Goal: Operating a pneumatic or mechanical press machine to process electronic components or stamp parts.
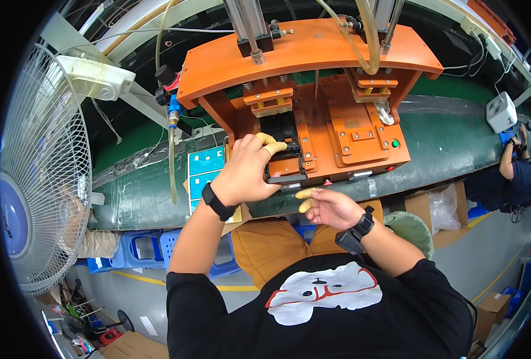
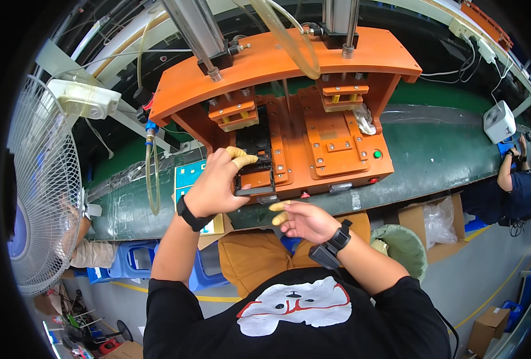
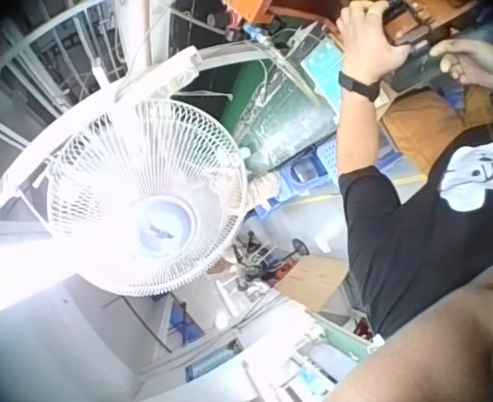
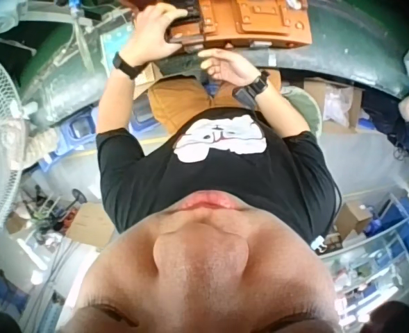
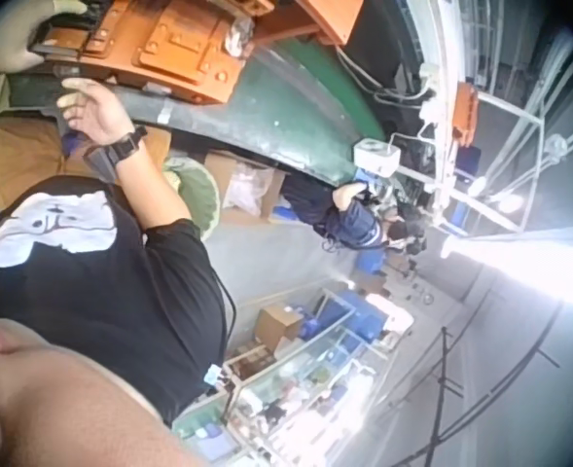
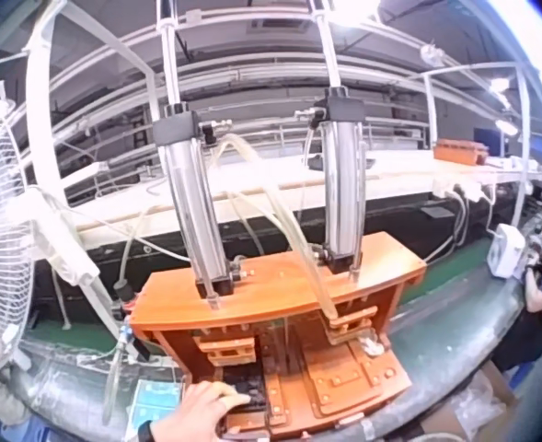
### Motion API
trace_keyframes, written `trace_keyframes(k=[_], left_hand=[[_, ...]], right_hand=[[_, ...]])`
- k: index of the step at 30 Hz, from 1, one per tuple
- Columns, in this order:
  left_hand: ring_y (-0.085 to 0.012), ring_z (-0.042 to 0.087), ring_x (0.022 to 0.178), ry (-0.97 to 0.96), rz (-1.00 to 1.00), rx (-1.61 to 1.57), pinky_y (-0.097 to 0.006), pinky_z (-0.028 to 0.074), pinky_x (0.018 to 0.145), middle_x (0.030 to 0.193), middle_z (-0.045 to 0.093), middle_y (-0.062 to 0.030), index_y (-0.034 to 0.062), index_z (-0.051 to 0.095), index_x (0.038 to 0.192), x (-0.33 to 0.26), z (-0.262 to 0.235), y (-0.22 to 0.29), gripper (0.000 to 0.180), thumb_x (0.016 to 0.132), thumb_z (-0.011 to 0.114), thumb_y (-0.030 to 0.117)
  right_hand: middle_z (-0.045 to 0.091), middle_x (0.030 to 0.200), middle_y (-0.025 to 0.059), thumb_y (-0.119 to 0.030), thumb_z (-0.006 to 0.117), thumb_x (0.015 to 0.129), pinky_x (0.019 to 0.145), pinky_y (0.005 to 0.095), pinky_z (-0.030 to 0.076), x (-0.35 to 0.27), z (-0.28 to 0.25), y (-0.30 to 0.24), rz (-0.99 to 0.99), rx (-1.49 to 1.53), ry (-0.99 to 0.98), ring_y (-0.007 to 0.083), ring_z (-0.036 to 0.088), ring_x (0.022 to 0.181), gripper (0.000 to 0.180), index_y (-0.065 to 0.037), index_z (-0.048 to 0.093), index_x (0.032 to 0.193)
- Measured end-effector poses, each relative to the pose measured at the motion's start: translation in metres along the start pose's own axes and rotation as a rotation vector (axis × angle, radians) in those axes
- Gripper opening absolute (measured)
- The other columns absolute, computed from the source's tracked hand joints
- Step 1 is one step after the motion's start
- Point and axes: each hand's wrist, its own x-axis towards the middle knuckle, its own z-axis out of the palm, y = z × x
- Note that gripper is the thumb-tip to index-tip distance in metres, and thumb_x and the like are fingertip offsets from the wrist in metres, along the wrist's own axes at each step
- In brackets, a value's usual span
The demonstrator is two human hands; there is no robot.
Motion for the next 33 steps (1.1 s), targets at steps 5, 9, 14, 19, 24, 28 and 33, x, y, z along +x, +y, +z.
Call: trace_keyframes(k=[5, 9, 14, 19, 24, 28, 33], left_hand=[[-0.0386, 0.055, 0.112, -0.001, 0.005, -0.062, -0.045, 0.046, 0.101, 0.121, 0.061, -0.0176, 0.0039, 0.065, 0.131, -0.003, 0.007, 0.000, 0.060, 0.074, 0.081, 0.014], [-0.0392, 0.056, 0.113, 0.067, -0.017, -0.045, -0.046, 0.047, 0.101, 0.124, 0.061, -0.0177, 0.0041, 0.065, 0.132, -0.010, 0.021, 0.002, 0.054, 0.080, 0.077, 0.009], [-0.0376, 0.057, 0.113, 0.256, 0.029, -0.064, -0.044, 0.047, 0.099, 0.123, 0.064, -0.0153, 0.0051, 0.067, 0.129, -0.012, 0.029, -0.005, 0.049, 0.081, 0.076, 0.005], [-0.0368, 0.059, 0.115, 0.241, -0.021, -0.025, -0.044, 0.047, 0.101, 0.125, 0.065, -0.0145, 0.0051, 0.067, 0.129, -0.005, 0.025, -0.014, 0.053, 0.078, 0.081, 0.009], [-0.0347, 0.059, 0.120, 0.131, -0.030, -0.029, -0.043, 0.046, 0.104, 0.128, 0.067, -0.0110, 0.0077, 0.067, 0.131, 0.007, 0.020, -0.023, 0.062, 0.072, 0.085, 0.017], [-0.0348, 0.060, 0.120, 0.065, -0.034, 0.013, -0.044, 0.046, 0.105, 0.131, 0.067, -0.0113, 0.0084, 0.066, 0.132, 0.011, 0.018, -0.021, 0.067, 0.071, 0.087, 0.022], [-0.0392, 0.055, 0.131, 0.011, -0.062, -0.058, -0.050, 0.039, 0.117, 0.140, 0.062, -0.0172, 0.0069, 0.061, 0.140, 0.007, 0.015, -0.022, 0.076, 0.074, 0.090, 0.032]], right_hand=[[0.075, 0.110, 0.0059, -0.033, 0.054, 0.109, 0.081, 0.0295, 0.052, -0.039, -0.039, 0.022, -0.003, 0.003, 0.198, 0.0136, 0.068, 0.090, 0.036, -0.009, 0.064, 0.135], [0.076, 0.107, 0.0049, -0.032, 0.055, 0.108, 0.078, 0.0288, 0.051, -0.054, -0.052, 0.031, -0.018, 0.042, 0.288, 0.0131, 0.066, 0.087, 0.034, -0.009, 0.066, 0.131], [0.076, 0.104, 0.0046, -0.031, 0.056, 0.107, 0.076, 0.0292, 0.051, -0.047, -0.051, 0.036, 0.017, 0.176, 0.234, 0.0138, 0.066, 0.085, 0.032, -0.010, 0.067, 0.128], [0.076, 0.102, 0.0043, -0.031, 0.056, 0.107, 0.075, 0.0296, 0.051, -0.032, -0.044, 0.041, 0.036, 0.152, 0.224, 0.0140, 0.066, 0.084, 0.030, -0.010, 0.067, 0.126], [0.076, 0.101, 0.0038, -0.031, 0.055, 0.107, 0.075, 0.0296, 0.051, -0.025, -0.042, 0.045, 0.048, 0.128, 0.234, 0.0137, 0.066, 0.083, 0.029, -0.010, 0.068, 0.124], [0.077, 0.100, 0.0036, -0.030, 0.055, 0.107, 0.075, 0.0291, 0.051, -0.030, -0.044, 0.045, 0.035, 0.148, 0.255, 0.0134, 0.066, 0.082, 0.029, -0.010, 0.069, 0.123], [0.077, 0.100, 0.0035, -0.031, 0.055, 0.107, 0.075, 0.0279, 0.051, -0.030, -0.041, 0.045, 0.047, 0.130, 0.283, 0.0131, 0.066, 0.080, 0.030, -0.010, 0.069, 0.123]])
